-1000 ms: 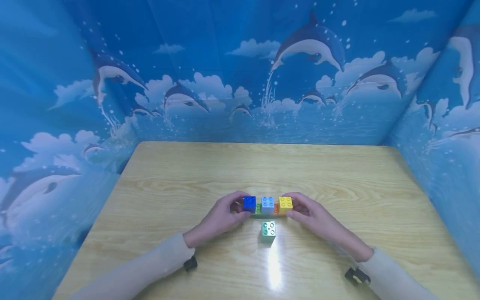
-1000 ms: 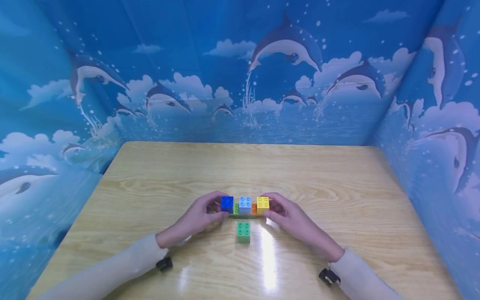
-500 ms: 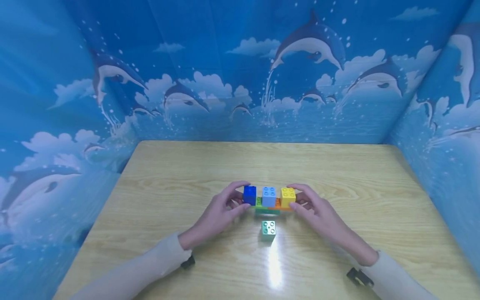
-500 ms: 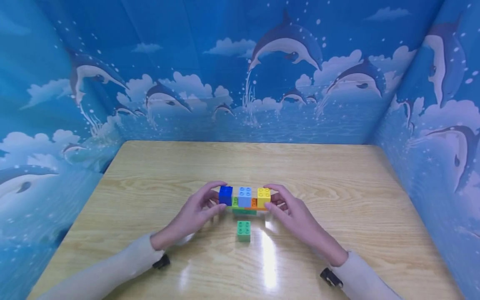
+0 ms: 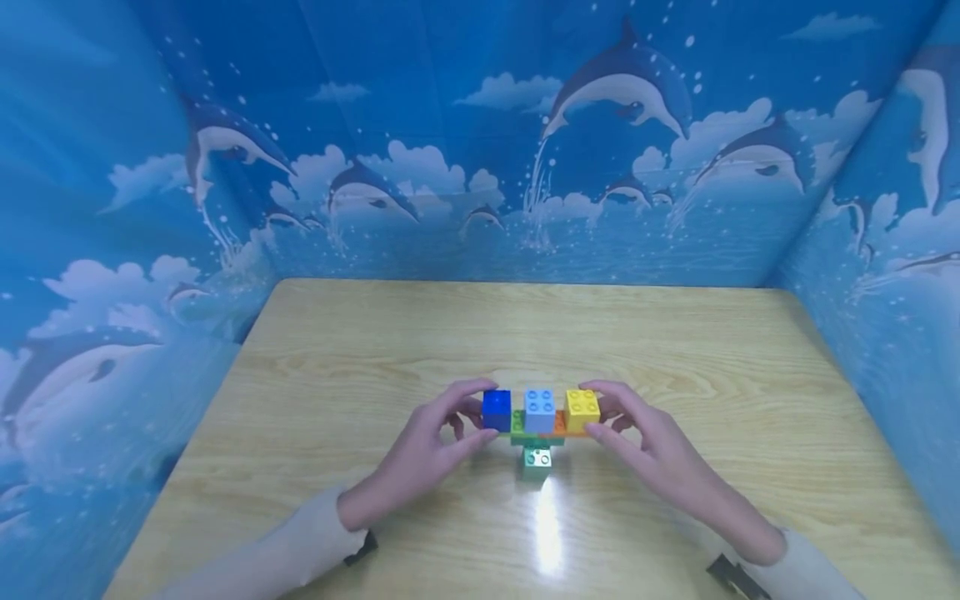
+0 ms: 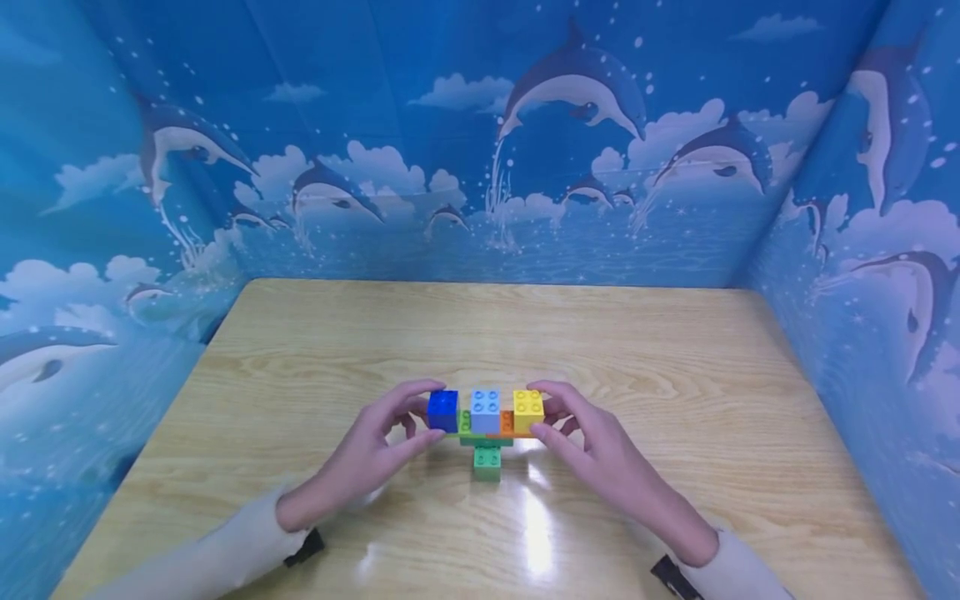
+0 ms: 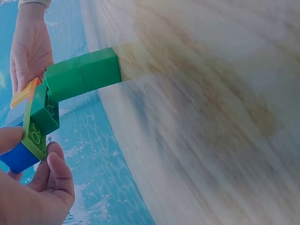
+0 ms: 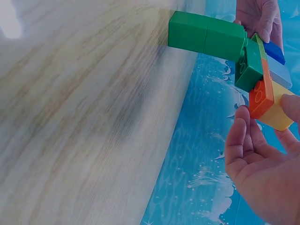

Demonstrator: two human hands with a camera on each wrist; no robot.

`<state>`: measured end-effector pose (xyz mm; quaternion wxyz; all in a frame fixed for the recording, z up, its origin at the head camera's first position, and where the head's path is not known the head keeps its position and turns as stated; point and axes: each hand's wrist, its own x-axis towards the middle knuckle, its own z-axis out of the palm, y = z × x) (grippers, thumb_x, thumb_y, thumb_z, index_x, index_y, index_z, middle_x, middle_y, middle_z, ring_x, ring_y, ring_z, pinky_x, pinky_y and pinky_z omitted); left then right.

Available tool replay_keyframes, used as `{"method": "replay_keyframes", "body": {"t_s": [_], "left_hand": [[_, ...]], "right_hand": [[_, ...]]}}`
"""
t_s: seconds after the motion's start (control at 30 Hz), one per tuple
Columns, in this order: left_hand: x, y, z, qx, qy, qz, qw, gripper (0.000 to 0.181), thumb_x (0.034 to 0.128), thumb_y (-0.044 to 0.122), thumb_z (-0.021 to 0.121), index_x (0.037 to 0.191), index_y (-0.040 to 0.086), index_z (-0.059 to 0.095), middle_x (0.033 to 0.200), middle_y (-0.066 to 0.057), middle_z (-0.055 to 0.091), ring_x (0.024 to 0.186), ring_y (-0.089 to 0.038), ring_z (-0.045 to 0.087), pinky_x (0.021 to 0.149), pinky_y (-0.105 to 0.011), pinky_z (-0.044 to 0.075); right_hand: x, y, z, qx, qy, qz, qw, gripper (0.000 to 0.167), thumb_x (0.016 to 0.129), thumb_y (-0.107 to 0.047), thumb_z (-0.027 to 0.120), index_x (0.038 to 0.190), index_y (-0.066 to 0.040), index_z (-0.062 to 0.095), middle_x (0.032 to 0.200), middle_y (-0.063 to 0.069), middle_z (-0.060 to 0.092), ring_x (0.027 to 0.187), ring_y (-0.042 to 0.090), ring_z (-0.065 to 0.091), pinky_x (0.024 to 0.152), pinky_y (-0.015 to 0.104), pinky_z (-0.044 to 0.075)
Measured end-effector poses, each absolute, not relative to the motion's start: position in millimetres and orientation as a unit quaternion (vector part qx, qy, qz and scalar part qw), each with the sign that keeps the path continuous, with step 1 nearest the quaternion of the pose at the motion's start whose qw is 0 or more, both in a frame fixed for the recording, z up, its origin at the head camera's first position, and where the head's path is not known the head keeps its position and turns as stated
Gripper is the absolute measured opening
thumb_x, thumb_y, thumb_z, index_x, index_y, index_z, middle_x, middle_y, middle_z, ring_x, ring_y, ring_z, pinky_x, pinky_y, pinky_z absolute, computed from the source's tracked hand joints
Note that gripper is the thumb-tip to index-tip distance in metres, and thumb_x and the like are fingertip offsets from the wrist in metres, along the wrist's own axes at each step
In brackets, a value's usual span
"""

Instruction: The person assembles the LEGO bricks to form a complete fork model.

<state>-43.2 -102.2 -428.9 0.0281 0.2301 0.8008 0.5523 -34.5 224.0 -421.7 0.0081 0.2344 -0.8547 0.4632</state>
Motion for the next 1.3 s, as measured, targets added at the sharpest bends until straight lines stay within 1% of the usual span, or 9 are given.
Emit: {"method": "replay_keyframes", "body": {"t_s": [0.07,0.27,0.43,0.53,0.67,0.73,0.97,1.13,1.3], "left_hand": [[-40,-102,-429,0.229,0.803,0.550,0.027,0.062,0.0944,0.005,0.085,0.150,0.018,0.061,0.115,0.003,0.077,0.098,-0.015,0.072,0.073,-0.035,0.062],[-37,-102,-430,0.234,0.803,0.548,0.026,0.059,0.0946,0.004,0.084,0.148,0.014,0.062,0.115,0.003,0.077,0.099,-0.015,0.073,0.073,-0.037,0.062],[-35,-102,-430,0.245,0.797,0.552,0.018,0.059,0.0941,0.004,0.084,0.148,0.014,0.063,0.115,0.001,0.078,0.097,-0.016,0.073,0.073,-0.035,0.062],[-34,-103,-431,0.255,0.793,0.553,0.013,0.060,0.0934,0.003,0.084,0.148,0.013,0.062,0.116,-0.002,0.078,0.097,-0.017,0.073,0.073,-0.034,0.062],[-31,-104,-432,0.256,0.793,0.552,0.014,0.060,0.0928,0.003,0.085,0.148,0.015,0.063,0.119,-0.001,0.078,0.098,-0.017,0.073,0.073,-0.035,0.063],[-30,-105,-432,0.253,0.796,0.550,0.016,0.059,0.0924,0.003,0.085,0.146,0.015,0.064,0.120,0.000,0.077,0.098,-0.017,0.073,0.074,-0.036,0.063],[-26,-106,-431,0.247,0.803,0.541,0.022,0.058,0.0910,0.004,0.087,0.144,0.016,0.067,0.124,0.005,0.076,0.103,-0.015,0.072,0.076,-0.037,0.064],[-24,-107,-431,0.262,0.800,0.539,0.011,0.058,0.0898,0.004,0.088,0.143,0.013,0.067,0.122,0.005,0.076,0.102,-0.015,0.072,0.077,-0.038,0.064],[-25,-108,-432,0.269,0.801,0.535,0.007,0.057,0.0902,0.003,0.088,0.143,0.010,0.067,0.125,0.005,0.075,0.104,-0.015,0.072,0.077,-0.039,0.064]], "right_hand": [[-33,225,-421,0.235,-0.855,0.462,0.006,0.045,0.108,-0.009,0.069,0.151,-0.012,0.057,0.113,-0.008,0.074,0.101,0.013,0.070,0.084,0.033,0.062],[-28,226,-424,0.229,-0.855,0.465,0.004,0.046,0.108,-0.009,0.069,0.152,-0.014,0.056,0.114,-0.007,0.075,0.102,0.013,0.070,0.084,0.034,0.062],[-25,226,-426,0.230,-0.855,0.465,0.014,0.047,0.106,-0.008,0.070,0.151,-0.015,0.057,0.113,-0.008,0.074,0.100,0.012,0.070,0.083,0.033,0.062],[-22,226,-426,0.234,-0.854,0.464,0.021,0.047,0.105,-0.007,0.071,0.150,-0.013,0.058,0.112,-0.010,0.074,0.099,0.012,0.070,0.083,0.032,0.062],[-19,226,-426,0.240,-0.851,0.466,0.026,0.046,0.105,-0.006,0.071,0.149,-0.012,0.059,0.112,-0.011,0.073,0.099,0.012,0.069,0.082,0.032,0.061],[-18,227,-427,0.244,-0.849,0.469,0.028,0.046,0.105,-0.005,0.071,0.149,-0.013,0.060,0.113,-0.011,0.073,0.098,0.012,0.069,0.082,0.031,0.061],[-16,228,-428,0.257,-0.840,0.476,0.037,0.048,0.102,-0.003,0.073,0.147,-0.015,0.061,0.117,-0.008,0.075,0.098,0.013,0.070,0.079,0.031,0.061],[-13,228,-428,0.260,-0.838,0.479,0.041,0.049,0.101,-0.002,0.074,0.147,-0.015,0.062,0.119,-0.007,0.075,0.099,0.013,0.071,0.079,0.031,0.061],[-12,228,-429,0.268,-0.835,0.477,0.054,0.050,0.100,0.002,0.074,0.146,-0.012,0.062,0.118,-0.004,0.076,0.097,0.013,0.071,0.078,0.030,0.061]]}}
